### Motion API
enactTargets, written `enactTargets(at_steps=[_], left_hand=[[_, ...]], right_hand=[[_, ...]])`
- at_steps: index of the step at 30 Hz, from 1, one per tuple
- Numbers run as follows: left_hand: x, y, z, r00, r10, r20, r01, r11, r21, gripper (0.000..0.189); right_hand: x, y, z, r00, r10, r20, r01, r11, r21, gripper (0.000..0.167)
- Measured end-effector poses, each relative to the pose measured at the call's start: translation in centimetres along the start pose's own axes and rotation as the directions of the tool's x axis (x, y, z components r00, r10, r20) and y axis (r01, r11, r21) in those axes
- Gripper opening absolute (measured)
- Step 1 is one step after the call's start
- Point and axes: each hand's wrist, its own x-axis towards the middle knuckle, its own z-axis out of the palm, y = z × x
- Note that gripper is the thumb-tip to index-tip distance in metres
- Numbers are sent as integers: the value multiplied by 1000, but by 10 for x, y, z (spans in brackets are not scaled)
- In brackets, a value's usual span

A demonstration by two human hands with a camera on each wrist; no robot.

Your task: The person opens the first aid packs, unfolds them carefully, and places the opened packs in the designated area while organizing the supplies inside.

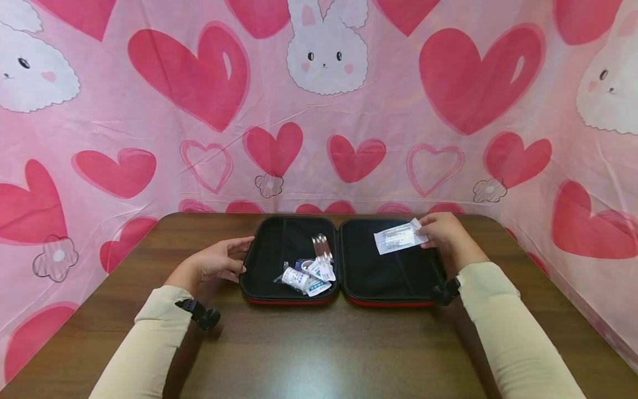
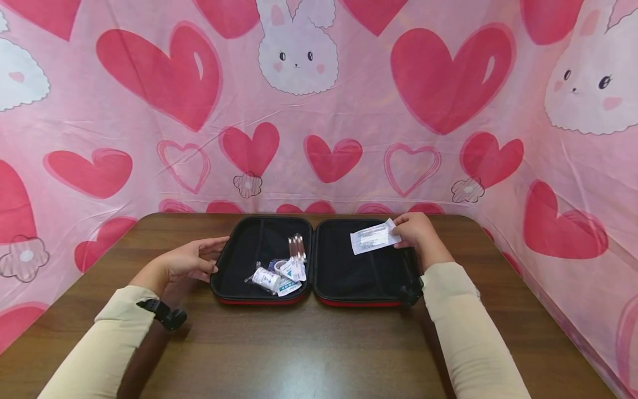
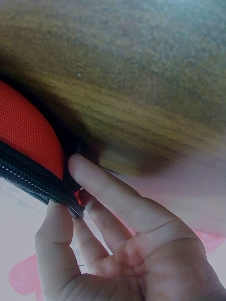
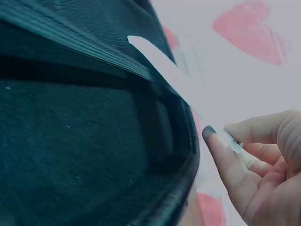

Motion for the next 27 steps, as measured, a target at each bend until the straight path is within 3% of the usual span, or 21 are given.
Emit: enactTargets(at_steps=[7,15,27], left_hand=[[1,-2,-1,1000,12,0,-12,1000,-5,88],[0,-2,-1,1000,16,-9,-16,1000,-1,88],[0,-1,-1,1000,18,2,-18,1000,3,89]], right_hand=[[2,6,-21,1000,-14,12,14,1000,20,50],[6,13,-37,999,51,7,-51,998,26,52],[10,23,-39,999,47,12,-48,997,62,53]])
